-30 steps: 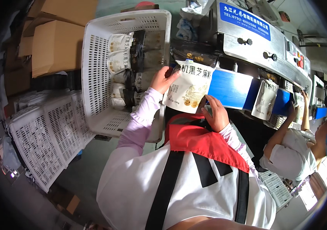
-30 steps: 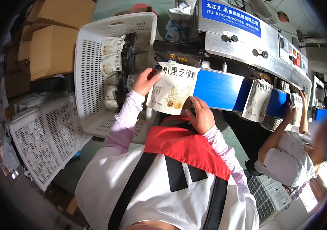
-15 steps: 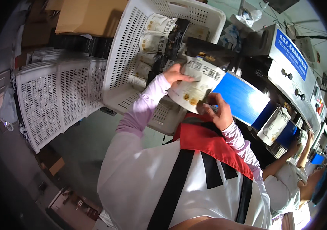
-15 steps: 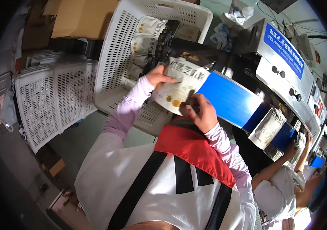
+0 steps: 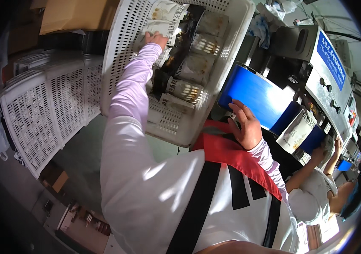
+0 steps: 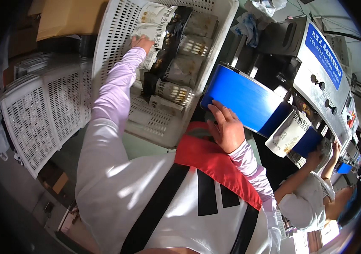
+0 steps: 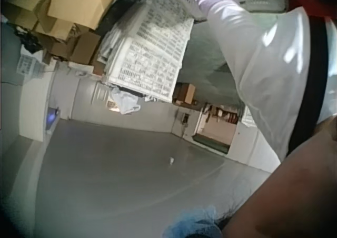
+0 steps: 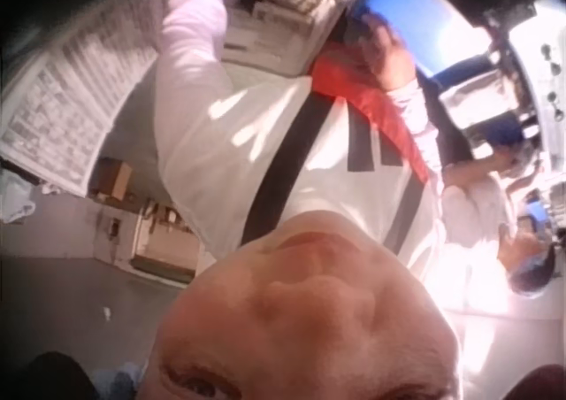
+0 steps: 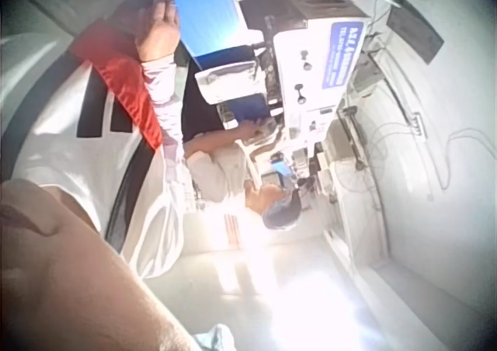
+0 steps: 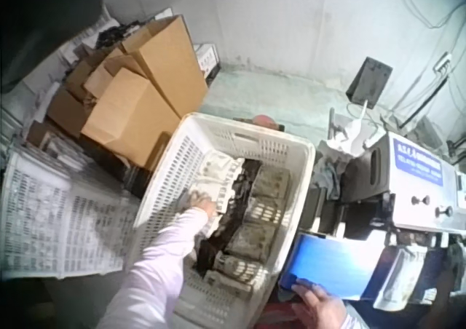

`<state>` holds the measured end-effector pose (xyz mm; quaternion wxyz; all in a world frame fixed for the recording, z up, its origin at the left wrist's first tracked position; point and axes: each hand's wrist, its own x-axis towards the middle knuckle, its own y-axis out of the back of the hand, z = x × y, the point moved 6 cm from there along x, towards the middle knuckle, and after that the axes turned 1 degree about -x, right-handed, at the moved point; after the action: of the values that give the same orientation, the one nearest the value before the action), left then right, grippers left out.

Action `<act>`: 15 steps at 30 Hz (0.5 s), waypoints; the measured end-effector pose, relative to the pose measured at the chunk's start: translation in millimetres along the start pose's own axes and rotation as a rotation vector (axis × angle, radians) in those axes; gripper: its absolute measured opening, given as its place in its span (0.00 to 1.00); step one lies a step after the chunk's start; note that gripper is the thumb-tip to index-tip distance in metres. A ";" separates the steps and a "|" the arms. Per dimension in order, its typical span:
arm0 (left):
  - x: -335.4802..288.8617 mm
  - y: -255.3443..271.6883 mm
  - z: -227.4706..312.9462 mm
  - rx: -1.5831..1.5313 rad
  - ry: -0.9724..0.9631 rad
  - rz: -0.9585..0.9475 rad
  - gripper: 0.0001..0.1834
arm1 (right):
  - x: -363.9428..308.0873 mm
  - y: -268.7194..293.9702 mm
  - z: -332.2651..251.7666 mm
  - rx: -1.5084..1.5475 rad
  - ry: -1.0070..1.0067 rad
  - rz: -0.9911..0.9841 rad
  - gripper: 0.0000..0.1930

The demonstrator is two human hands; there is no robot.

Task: The person repeatedly picks white and black packages from a white plastic basket and places them onto a blue conveyor belt. They handle the packages one by one, orienting them before feeding them into the machine. A coworker is visible nearby, also placing packages onto the conveyor.

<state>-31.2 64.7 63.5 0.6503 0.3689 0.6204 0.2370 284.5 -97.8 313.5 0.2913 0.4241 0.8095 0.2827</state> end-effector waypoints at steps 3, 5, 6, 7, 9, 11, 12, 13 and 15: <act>-7.1 -29.8 -1.2 -0.167 0.310 0.440 0.35 | -5.3 4.1 4.7 -0.067 -0.008 0.033 0.22; -29.6 -62.4 5.7 -0.516 0.412 0.527 0.47 | -16.7 2.8 13.0 -0.112 -0.035 0.037 0.22; -34.9 -75.1 12.0 -0.489 0.541 0.427 0.51 | -20.7 1.2 16.8 -0.138 -0.053 0.046 0.21; -48.0 -88.4 20.1 -0.462 0.683 0.323 0.54 | -24.6 -0.7 18.3 -0.151 -0.059 0.034 0.21; -47.0 -126.1 31.6 -0.710 0.805 0.111 0.60 | -30.8 -3.6 20.3 -0.180 -0.069 0.004 0.21; -40.2 -139.4 28.0 -0.688 0.704 0.196 0.60 | -33.1 -6.5 19.4 -0.179 -0.077 -0.009 0.21; -30.2 -149.9 18.1 -0.636 0.682 0.211 0.59 | -34.2 -7.7 19.0 -0.177 -0.074 -0.019 0.21; -19.6 -154.2 7.5 -0.575 0.654 0.228 0.59 | -34.5 -8.1 18.2 -0.180 -0.056 -0.016 0.20; -6.7 -160.6 -14.4 -0.540 0.642 0.114 0.56 | -30.5 -9.6 14.2 -0.183 -0.018 -0.001 0.20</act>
<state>-70.1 -36.5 -55.9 0.4832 0.1265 0.6858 0.5293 304.0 -125.4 304.3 0.3364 0.3979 0.7779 0.3513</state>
